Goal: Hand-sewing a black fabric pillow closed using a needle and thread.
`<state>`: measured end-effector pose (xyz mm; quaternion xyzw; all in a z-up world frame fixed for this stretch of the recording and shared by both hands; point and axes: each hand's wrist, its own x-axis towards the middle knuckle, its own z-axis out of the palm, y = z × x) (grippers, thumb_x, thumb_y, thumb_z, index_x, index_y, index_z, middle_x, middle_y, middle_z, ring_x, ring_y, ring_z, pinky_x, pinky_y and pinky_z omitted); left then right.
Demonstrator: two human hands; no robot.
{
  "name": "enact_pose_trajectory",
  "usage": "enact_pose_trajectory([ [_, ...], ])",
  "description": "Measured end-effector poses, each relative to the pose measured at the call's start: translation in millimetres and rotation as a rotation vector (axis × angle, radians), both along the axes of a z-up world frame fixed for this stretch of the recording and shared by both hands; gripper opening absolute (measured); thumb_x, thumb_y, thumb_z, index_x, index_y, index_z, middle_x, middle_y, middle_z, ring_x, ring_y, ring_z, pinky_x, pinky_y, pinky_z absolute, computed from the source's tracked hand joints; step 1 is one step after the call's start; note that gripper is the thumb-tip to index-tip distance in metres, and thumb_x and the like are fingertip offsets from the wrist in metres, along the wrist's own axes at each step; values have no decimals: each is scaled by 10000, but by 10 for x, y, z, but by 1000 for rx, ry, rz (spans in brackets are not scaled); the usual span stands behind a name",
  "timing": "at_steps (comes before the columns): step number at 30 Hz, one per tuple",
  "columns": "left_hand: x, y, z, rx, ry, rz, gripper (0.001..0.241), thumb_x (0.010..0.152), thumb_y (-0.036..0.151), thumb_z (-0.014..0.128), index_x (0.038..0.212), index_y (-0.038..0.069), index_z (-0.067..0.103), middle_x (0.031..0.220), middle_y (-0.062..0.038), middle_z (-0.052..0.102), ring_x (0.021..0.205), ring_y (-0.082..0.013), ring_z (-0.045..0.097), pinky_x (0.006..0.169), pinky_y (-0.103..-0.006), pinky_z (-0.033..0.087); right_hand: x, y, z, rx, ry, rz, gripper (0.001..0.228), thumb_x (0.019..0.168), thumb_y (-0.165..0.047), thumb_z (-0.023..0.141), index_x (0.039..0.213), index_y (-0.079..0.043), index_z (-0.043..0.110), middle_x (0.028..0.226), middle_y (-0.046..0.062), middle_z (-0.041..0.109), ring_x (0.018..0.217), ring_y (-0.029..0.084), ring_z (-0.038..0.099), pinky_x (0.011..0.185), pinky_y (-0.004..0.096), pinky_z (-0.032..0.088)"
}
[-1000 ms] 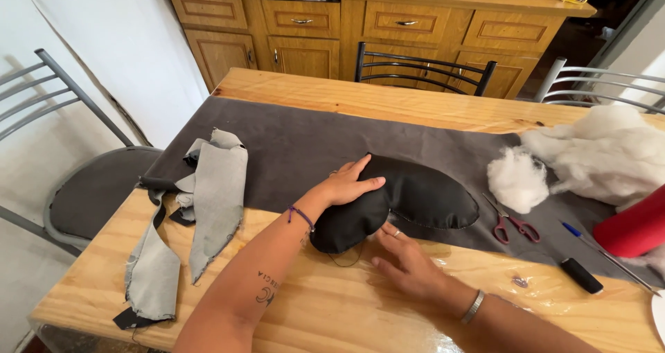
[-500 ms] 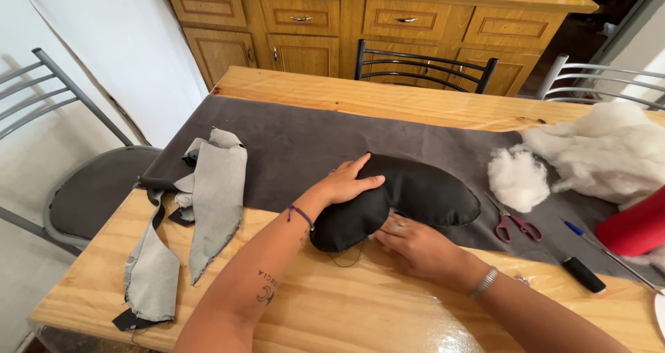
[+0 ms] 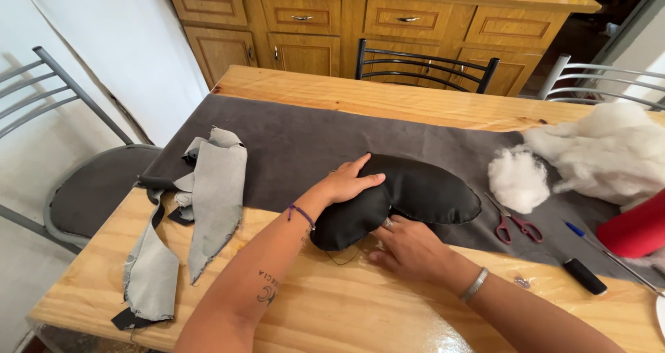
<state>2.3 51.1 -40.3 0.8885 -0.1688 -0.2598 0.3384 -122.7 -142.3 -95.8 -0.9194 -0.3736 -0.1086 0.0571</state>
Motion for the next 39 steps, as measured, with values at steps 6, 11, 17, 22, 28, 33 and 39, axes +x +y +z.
enact_pose_trajectory([
  [6,51,-20,-57,-7,0,-3,1001,832,798,514,1666,359,179,1691,-153,250,1507,-522,240,1202,-570,299,217,-72,-274,621,805,-39,454,849,-111,806,1293,-167,730,635,-45,602,649,154,629,668,315,534],
  [11,11,-69,-47,16,-14,1,996,849,781,517,1669,350,153,1698,-169,204,1515,-530,199,1206,-587,279,477,-235,-1160,1480,1548,-224,323,775,196,678,1026,0,729,524,72,587,479,165,485,399,245,397],
  [17,-81,-44,48,0,-10,-3,995,855,772,512,1672,343,138,1697,-201,183,1525,-528,168,1219,-599,221,592,-205,-1152,1397,1583,-343,322,778,161,696,1073,44,752,533,120,606,452,189,504,388,277,382],
  [22,-59,4,45,-9,-16,-14,1028,838,814,485,1673,323,141,1691,-223,199,1532,-517,176,1240,-571,193,371,-118,-1028,1587,1297,-369,374,806,158,685,1163,51,712,869,170,712,535,257,655,329,316,481],
  [28,-131,-92,186,17,81,37,1003,787,728,426,1654,375,68,1727,-73,79,1564,-437,11,1228,-580,189,89,104,-437,1492,1356,-251,120,806,102,662,831,29,570,598,142,538,518,246,632,335,274,361],
  [33,-214,-85,203,68,38,41,983,798,729,416,1650,397,55,1730,-70,54,1564,-418,36,1198,-579,257,196,28,-319,1257,1572,-156,417,851,3,683,462,26,532,453,150,472,381,196,394,346,243,260],
  [39,-141,-44,181,40,32,-3,999,789,753,379,1652,389,31,1727,-80,53,1553,-470,19,1208,-612,206,-64,-31,-206,1206,1015,-392,215,869,86,671,1073,66,734,1026,147,785,622,242,694,493,316,543],
])
